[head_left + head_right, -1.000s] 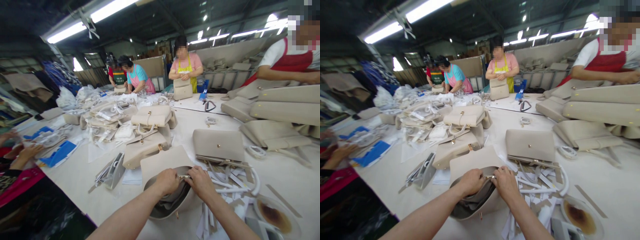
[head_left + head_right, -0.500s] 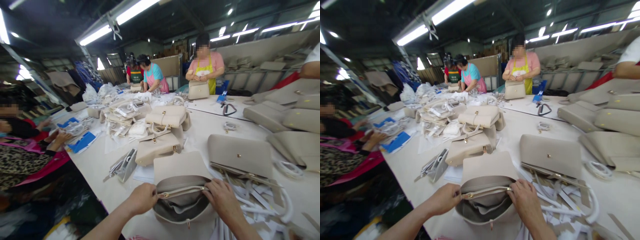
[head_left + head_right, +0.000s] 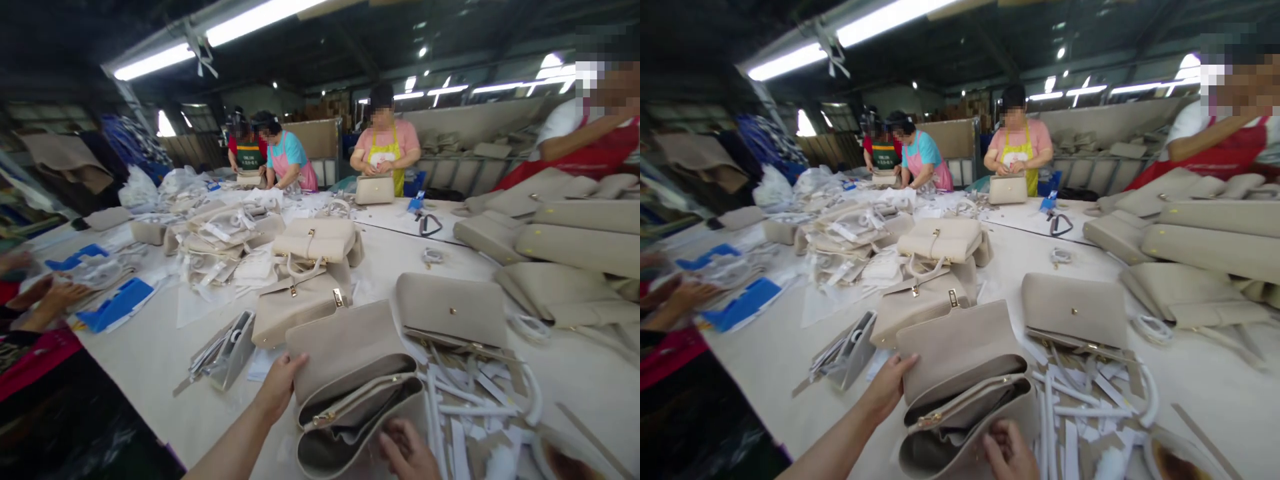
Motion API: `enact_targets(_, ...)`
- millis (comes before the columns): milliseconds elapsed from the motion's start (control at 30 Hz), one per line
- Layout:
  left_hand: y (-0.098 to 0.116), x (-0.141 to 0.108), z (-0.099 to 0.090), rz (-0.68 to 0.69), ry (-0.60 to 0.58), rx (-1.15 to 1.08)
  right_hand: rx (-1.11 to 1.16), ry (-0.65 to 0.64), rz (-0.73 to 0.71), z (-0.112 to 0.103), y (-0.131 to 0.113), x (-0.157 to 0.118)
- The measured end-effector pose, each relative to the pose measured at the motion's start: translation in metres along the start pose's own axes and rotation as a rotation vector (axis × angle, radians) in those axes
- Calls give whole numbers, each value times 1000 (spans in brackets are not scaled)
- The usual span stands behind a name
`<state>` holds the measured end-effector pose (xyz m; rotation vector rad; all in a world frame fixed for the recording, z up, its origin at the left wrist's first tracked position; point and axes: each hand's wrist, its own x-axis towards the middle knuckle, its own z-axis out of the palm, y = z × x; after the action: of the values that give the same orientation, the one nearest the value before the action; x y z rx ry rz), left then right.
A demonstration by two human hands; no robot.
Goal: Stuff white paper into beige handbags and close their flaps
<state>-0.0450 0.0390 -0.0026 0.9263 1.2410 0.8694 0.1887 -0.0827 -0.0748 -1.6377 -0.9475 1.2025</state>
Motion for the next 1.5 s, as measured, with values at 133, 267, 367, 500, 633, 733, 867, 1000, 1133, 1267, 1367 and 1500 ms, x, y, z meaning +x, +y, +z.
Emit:
enact_targets(133, 5, -36, -9, 364, -134, 402, 187, -88, 32, 30, -13, 35)
enact_targets(267, -2, -54, -24, 619, -312, 983, 342, -83, 141, 23, -9, 64)
enact_targets(367, 4, -53, -30, 569, -327, 1220, 539, -105, 196, 11, 3, 58)
enact_targets(500, 30, -50, -23, 385, -528, 1332, 766, -247, 231, 8, 7, 16)
enact_targets(633, 31, -47, -7, 412, -479, 1345, 518, -180, 196, 26, 8, -13)
enact_targets(733, 10, -39, -3, 525, -324, 1241, 464, 72, 195, 40, 15, -10)
enact_targets(867, -2, -16, -14, 433, -179, 1022, 449, 160, 131, 47, 11, 4)
enact_targets(1000, 12, 12, -26, 221, -154, 807, 457, 132, 98, 54, -5, 17)
enact_targets(1133, 24, 30, -31, 58, -296, 729, 478, 119, 89, 65, -13, 30)
enact_targets(1267, 27, 37, -36, -134, -379, 518, 471, 79, 102, 73, -11, 41)
enact_targets(1367, 24, 42, -44, -277, -477, 343, 457, 32, 135, 78, -8, 47)
enact_targets(1500, 17, 51, -53, -423, -452, 240, 420, -20, 165, 86, -3, 54)
